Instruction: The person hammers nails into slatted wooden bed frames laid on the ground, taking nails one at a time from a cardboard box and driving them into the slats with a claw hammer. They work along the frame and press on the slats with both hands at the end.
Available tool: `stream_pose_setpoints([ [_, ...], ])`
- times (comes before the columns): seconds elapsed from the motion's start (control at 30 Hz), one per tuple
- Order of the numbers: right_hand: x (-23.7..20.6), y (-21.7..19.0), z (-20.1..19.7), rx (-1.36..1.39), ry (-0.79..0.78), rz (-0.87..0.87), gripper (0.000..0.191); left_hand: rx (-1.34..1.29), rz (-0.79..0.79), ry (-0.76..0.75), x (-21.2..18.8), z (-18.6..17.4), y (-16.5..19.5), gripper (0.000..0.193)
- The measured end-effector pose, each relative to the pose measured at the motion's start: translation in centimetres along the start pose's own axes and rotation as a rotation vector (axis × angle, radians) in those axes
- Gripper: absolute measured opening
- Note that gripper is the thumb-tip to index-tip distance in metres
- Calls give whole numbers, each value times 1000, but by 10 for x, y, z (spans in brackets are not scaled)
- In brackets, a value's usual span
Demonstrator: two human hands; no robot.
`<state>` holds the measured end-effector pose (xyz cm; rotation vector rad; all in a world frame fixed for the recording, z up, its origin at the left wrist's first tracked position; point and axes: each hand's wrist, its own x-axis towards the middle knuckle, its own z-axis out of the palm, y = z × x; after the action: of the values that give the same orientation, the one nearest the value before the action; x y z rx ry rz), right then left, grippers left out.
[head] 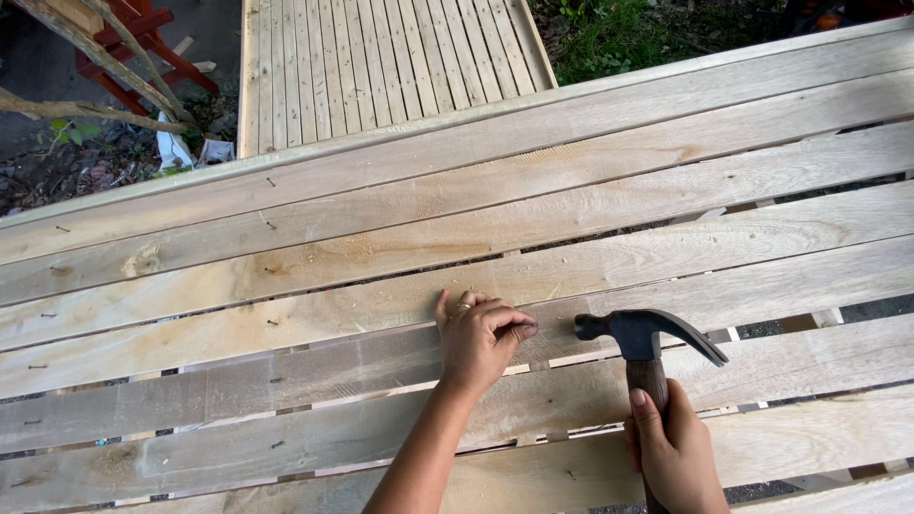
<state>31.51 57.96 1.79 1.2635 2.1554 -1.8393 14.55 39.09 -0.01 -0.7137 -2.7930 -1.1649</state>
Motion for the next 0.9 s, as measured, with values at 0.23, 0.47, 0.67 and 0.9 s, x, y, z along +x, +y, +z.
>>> stream_pose_setpoints([
  [0.23,-5,-7,0,-35,-8,-44,32,-14,31,5,-2,-3,2,10],
  [0.47,-8,-11,-1,-19,-29,-29,33,7,32,-10,-4,-1,1,9],
  [0.67,-24,-32,1,-192,-44,-29,34,14,25,-37,-4,-5,4,10],
  [0.9,-47,-57,7,-531,21,-343,33,11,49,-49,-6,-8,3,7],
])
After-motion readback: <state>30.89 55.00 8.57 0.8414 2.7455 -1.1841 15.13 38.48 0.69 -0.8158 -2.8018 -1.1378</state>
